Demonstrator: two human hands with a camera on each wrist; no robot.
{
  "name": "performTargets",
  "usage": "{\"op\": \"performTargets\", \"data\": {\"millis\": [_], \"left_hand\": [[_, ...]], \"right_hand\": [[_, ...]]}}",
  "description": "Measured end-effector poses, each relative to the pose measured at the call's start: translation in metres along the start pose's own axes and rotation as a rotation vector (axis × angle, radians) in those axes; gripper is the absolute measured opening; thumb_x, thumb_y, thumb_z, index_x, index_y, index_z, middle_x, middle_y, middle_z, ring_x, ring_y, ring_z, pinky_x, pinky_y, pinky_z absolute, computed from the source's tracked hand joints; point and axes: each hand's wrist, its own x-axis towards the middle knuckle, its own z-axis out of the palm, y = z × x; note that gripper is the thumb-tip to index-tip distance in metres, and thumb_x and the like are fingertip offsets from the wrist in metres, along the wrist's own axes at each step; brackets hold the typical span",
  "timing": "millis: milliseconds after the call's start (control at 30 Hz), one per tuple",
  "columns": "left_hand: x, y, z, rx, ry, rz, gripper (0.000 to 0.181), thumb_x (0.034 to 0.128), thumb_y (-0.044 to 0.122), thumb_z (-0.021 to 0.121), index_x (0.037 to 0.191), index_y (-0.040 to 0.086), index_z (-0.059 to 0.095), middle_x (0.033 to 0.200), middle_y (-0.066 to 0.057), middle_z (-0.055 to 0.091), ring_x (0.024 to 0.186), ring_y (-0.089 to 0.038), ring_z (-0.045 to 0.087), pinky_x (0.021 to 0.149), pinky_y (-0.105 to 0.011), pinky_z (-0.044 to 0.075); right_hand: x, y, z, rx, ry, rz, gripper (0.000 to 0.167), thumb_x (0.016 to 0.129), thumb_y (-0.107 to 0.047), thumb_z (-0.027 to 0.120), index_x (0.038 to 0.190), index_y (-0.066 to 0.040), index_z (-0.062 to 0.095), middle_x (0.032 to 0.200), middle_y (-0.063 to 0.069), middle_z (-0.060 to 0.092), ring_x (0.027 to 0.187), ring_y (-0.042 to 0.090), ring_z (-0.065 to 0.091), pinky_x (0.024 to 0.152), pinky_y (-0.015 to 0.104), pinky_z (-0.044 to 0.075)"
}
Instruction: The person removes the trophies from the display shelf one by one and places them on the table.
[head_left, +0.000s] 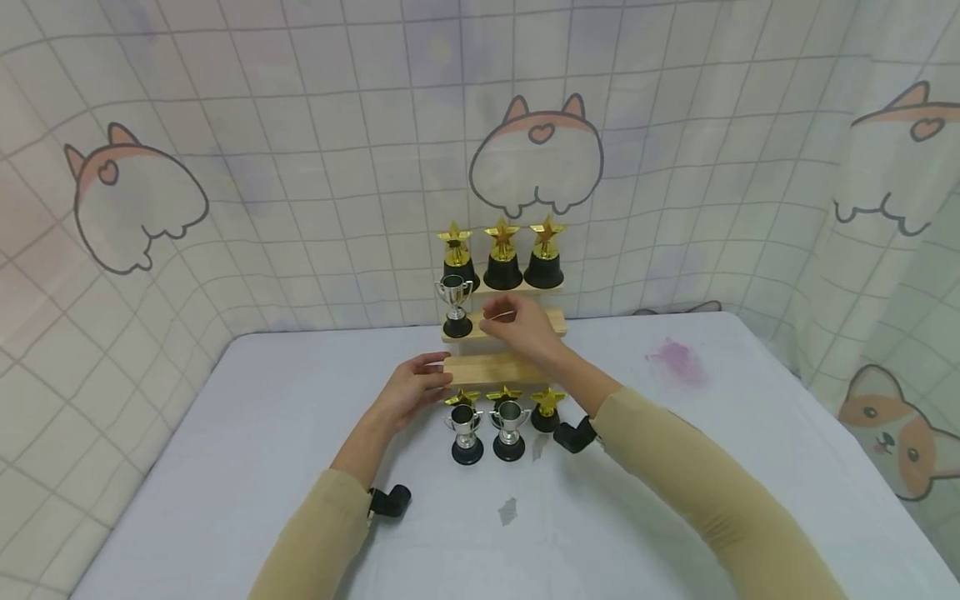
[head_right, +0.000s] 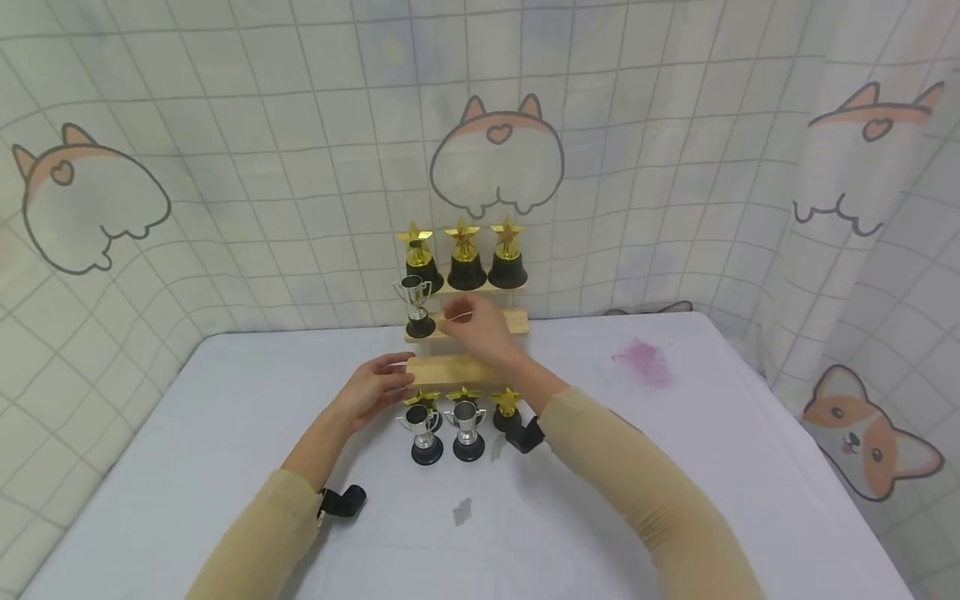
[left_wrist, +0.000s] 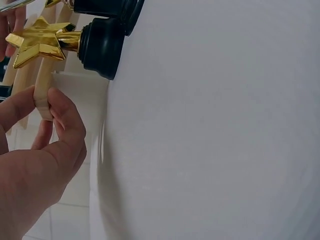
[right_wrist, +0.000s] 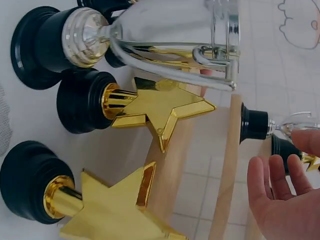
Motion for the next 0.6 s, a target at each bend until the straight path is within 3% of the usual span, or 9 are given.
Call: {"op": "performTargets", "data": {"millis": [300,600], "left_hand": [[0.000,-0.002,-0.002,-0.017,-0.001,0.013,0.052,0.0962,-0.002,0.066,0.146,0.000,0.052,0.125,-0.017,0.053,0.104,-0.024,0.061,0.089,-0.031,0.060],[-0.001,0.000,-0.001,-0.018,-0.010,0.003,0.053,0.0966,0.000,0.066,0.147,0.002,0.051,0.129,-0.018,0.054,0.106,-0.025,0.061,0.090,-0.032,0.059]], "right_hand": [[0.019,0.007,0.015,0.016,0.000,-0.037,0.035,0.094,-0.015,0.077,0.125,-0.002,0.065,0.121,0.011,0.066,0.111,0.026,0.062,0.092,0.036,0.057],[0.022,0.004,0.028,-0.006,0.026,-0.054,0.039,0.094,-0.020,0.079,0.126,-0.004,0.065,0.120,0.009,0.066,0.111,0.024,0.061,0.095,0.035,0.056]]}}
